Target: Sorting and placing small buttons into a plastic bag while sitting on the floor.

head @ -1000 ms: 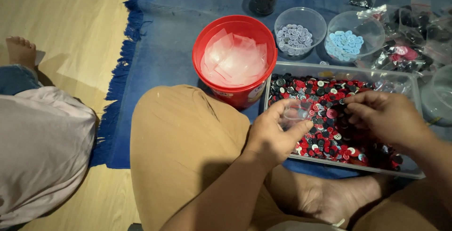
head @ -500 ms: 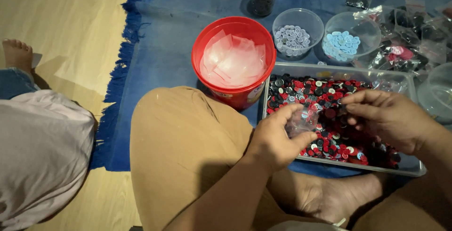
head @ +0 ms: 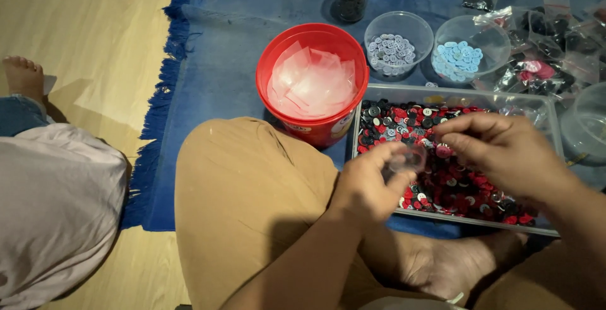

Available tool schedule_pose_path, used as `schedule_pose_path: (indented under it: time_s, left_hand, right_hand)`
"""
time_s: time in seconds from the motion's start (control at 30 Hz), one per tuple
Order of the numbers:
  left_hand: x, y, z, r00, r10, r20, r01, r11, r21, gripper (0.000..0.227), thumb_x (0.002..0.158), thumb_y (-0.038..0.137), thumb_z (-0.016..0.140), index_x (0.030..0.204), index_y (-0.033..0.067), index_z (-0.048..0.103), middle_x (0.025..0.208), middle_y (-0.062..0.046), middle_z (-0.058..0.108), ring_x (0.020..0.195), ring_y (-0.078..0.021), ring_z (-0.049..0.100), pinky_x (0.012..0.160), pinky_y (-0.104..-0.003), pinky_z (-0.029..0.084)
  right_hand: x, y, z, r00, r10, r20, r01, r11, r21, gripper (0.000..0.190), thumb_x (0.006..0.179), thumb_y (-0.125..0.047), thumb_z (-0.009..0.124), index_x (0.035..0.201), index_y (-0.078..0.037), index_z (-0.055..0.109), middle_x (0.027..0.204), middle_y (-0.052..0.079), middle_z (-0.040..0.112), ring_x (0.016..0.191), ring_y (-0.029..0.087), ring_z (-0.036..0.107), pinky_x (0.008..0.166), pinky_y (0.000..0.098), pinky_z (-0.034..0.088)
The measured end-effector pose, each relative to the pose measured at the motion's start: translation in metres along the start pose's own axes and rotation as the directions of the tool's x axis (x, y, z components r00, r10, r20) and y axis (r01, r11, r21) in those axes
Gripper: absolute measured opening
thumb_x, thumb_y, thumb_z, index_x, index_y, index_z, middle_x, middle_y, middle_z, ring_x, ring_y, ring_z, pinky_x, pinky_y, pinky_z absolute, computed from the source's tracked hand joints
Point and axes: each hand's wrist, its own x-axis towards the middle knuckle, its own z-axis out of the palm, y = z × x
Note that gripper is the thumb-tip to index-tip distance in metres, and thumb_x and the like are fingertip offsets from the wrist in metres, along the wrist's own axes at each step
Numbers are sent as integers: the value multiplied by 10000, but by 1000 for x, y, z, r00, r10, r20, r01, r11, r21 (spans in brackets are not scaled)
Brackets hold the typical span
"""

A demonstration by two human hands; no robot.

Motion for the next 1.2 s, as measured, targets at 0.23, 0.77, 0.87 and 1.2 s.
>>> schedule_pose_path:
  time_s: [0.23,0.77,0.87,1.2]
  left_hand:
    - [3,3,-6,990,-61,-129,63,998,6,413,890,176,667,1298,114,643,1123,-63,767,948,-183,743,808,-302,593]
    - [4,0,-4,995,-43,-88,34,994,-99,382,882,86,671,1264,85,669,940,-15,728,725,-130,664,653,-265,547]
    - [4,0,-5,995,-46,-94,39,997,-69,388,874,107,676,1262,99,670,966,-22,737,774,-148,682,694,-277,557]
    - [1,1,-6,993,6,-121,-11,999,-41,377,872,129,688,1245,77,665,949,-12,758,724,-143,691,638,-273,549]
  right_hand:
    - [19,57,6,958,227,174,-67,770,-635,163,863,-151,772,996,-174,863,895,-56,863,646,123,757,652,262,623]
    - [27,85,14,952,-97,291,293,567,-770,264,847,-281,686,1071,-362,798,1024,-141,735,877,137,743,833,305,589]
    - [22,79,25,897,-212,388,434,594,-678,253,803,-250,714,1021,-322,817,1029,-143,745,855,144,751,781,311,588]
    - [35,87,24,978,-82,192,206,530,-823,157,825,-364,676,887,-254,769,973,-92,760,833,191,734,772,345,584]
